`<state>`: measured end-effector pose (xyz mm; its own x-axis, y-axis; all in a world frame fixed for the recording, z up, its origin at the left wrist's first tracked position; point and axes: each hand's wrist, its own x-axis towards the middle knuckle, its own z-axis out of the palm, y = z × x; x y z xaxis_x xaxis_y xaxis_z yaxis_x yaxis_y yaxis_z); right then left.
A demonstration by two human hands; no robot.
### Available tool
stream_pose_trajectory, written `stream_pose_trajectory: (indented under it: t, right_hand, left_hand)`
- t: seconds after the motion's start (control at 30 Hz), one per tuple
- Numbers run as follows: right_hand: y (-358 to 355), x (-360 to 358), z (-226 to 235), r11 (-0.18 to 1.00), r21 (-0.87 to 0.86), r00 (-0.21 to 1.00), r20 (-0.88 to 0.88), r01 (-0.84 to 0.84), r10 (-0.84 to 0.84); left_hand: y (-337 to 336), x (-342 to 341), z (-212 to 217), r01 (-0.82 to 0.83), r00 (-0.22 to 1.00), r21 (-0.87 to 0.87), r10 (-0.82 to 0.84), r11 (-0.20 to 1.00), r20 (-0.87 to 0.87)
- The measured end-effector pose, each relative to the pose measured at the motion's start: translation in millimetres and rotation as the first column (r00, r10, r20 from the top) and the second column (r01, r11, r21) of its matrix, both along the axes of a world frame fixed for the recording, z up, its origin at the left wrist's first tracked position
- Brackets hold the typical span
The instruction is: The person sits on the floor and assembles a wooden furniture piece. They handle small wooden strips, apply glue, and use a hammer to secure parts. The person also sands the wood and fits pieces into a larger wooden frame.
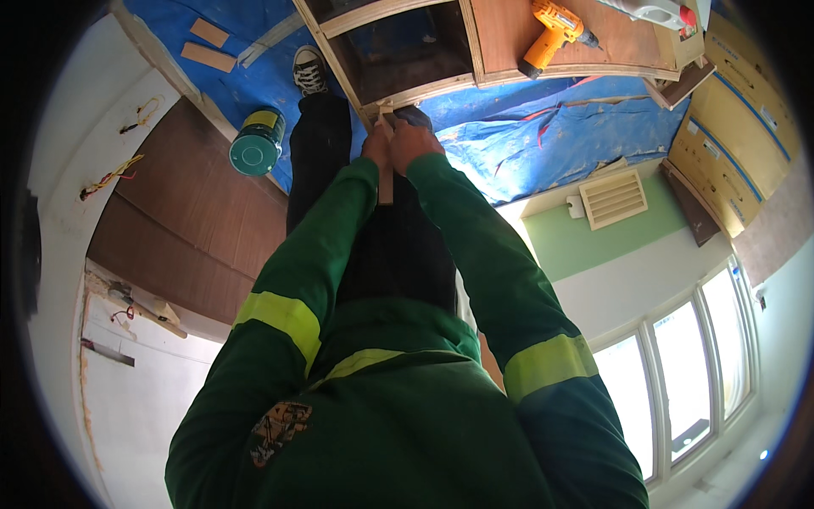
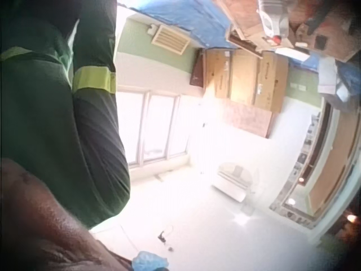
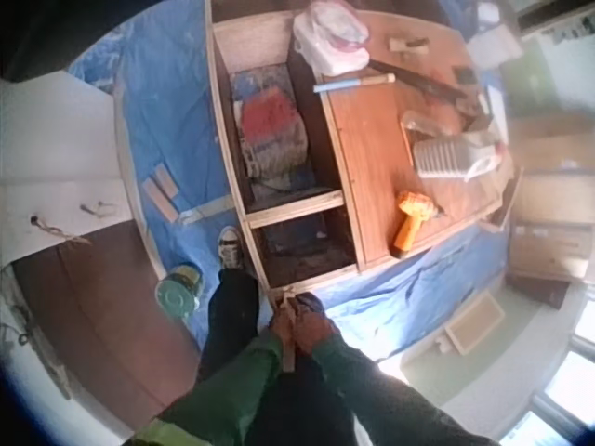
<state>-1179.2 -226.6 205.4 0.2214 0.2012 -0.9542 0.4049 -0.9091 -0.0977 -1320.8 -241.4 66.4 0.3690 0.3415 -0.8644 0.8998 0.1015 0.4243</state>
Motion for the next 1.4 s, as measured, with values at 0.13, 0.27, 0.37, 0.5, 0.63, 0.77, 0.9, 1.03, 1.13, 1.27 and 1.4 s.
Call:
stream_pose_trajectory:
  t: [0.13, 0.27, 0.37, 0.5, 0.63, 0.77, 0.9, 1.03, 1.13, 1.27, 1.4]
  right_hand:
    - [-2.5, 4.1, -13.4, 1.0, -0.004, 0.999, -0.042, -0.029, 0.029]
    - [3.8, -9.7, -6.3, 0.999, -0.012, 0.999, 0.018, -0.035, 0.035]
    - [8.5, -6.2, -10.9, 0.999, -0.032, 0.999, 0.006, -0.038, 0.038]
    - [-4.8, -15.4, -22.0, 1.0, 0.012, 0.998, 0.051, -0.025, 0.024]
    - [-0.4, -11.9, -4.6, 1.0, 0.018, 1.0, 0.019, 0.006, -0.006]
    - [-1.9, -10.2, -2.6, 1.0, 0.008, 1.0, -0.021, -0.019, 0.019]
    - [6.2, -11.7, -16.3, 0.998, 0.016, 0.998, 0.005, -0.059, 0.059]
    - [8.7, -16.7, -29.4, 0.998, 0.025, 0.997, 0.036, -0.062, 0.061]
    - [10.0, -13.9, -16.3, 0.999, -0.033, 0.999, 0.008, 0.039, -0.039]
    - [-2.2, -0.4, 6.1, 0.947, 0.036, 0.93, 0.181, 0.318, -0.319]
    - [-28.9, 25.7, 59.9, 0.544, 0.136, 0.551, -0.021, 0.828, -0.834]
  left_hand:
    - [35.0, 28.8, 53.4, -0.27, 0.961, -0.248, 0.241, 0.93, -0.138]
    - [-7.3, -5.3, -4.8, -0.019, 0.996, 0.0, 0.019, 1.0, 0.085]
    - [-5.6, -3.9, -8.4, -0.038, 0.998, -0.049, 0.041, 0.998, 0.053]
    - [-11.1, -12.7, -17.0, -0.108, 0.99, -0.107, 0.117, 0.988, 0.084]
    - [-16.4, -14.3, -35.1, -0.346, 0.938, -0.247, 0.326, 0.905, -0.119]
    - [-8.3, -11.3, -10.6, -0.256, 0.967, -0.277, 0.251, 0.926, -0.054]
    - [-11.7, -12.3, -14.8, -0.018, 0.988, -0.078, 0.029, 0.997, 0.154]
    - [-7.3, -5.6, -10.8, -0.174, 0.975, -0.122, 0.188, 0.977, 0.115]
    - [2.9, -0.8, 5.4, -0.354, 0.929, -0.283, 0.371, 0.891, 0.007]
    - [56.2, 13.0, 72.5, -0.541, 0.834, -0.541, 0.495, 0.645, -0.243]
    - [80.1, -11.3, 120.8, -0.626, 0.709, -0.482, 0.705, 0.614, -0.022]
